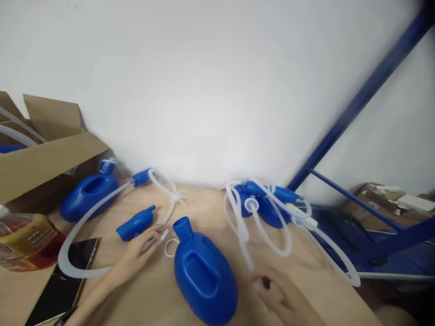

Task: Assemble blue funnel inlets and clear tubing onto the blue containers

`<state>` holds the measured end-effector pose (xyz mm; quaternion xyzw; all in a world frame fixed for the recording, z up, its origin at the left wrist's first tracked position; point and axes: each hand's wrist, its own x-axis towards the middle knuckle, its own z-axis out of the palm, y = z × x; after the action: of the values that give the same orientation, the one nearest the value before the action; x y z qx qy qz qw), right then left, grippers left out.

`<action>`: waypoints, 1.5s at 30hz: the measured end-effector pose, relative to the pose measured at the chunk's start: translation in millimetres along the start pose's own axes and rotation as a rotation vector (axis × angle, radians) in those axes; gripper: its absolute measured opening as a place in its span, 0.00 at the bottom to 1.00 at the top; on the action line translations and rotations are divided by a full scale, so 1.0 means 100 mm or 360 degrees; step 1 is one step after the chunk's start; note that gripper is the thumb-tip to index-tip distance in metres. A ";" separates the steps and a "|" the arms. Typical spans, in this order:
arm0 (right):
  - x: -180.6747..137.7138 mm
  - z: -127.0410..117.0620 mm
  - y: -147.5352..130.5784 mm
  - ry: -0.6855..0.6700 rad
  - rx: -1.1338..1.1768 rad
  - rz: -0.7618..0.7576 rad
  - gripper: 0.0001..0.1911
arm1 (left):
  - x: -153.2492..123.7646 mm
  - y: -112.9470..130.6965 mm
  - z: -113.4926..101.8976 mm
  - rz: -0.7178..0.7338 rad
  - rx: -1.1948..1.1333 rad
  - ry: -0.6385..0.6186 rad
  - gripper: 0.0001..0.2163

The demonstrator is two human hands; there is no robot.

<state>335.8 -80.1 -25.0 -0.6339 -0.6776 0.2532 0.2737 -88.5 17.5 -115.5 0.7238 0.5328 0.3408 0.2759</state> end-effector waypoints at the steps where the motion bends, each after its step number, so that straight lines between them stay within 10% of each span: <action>1: 0.06 0.16 0.02 -0.0177 -0.0024 -0.0028 0.16 | 0.06 0.13 -0.05 -0.0105 -0.0236 0.0016 0.19; 5: 0.07 0.60 0.30 -0.0363 0.0007 0.0047 0.15 | 0.34 0.55 -0.16 -0.0222 -0.0775 0.0127 0.16; 12: -0.08 0.66 0.69 -0.0238 0.0063 -0.0053 0.28 | 0.72 0.66 0.11 -0.0159 -0.0785 0.0272 0.26; 25: 0.34 1.10 -0.27 0.0035 -0.0018 -0.0325 0.22 | 0.54 0.59 0.31 -0.0080 -0.0507 0.0114 0.17; 45: 0.73 0.82 -0.18 -0.0220 0.0310 -0.0154 0.13 | 0.37 0.64 0.46 0.0378 -0.0176 -0.0192 0.25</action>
<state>263.1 -7.8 -67.9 -0.5518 -0.6969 0.3475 0.2984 -7.8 32.9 -87.2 0.7846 0.4063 0.3556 0.3046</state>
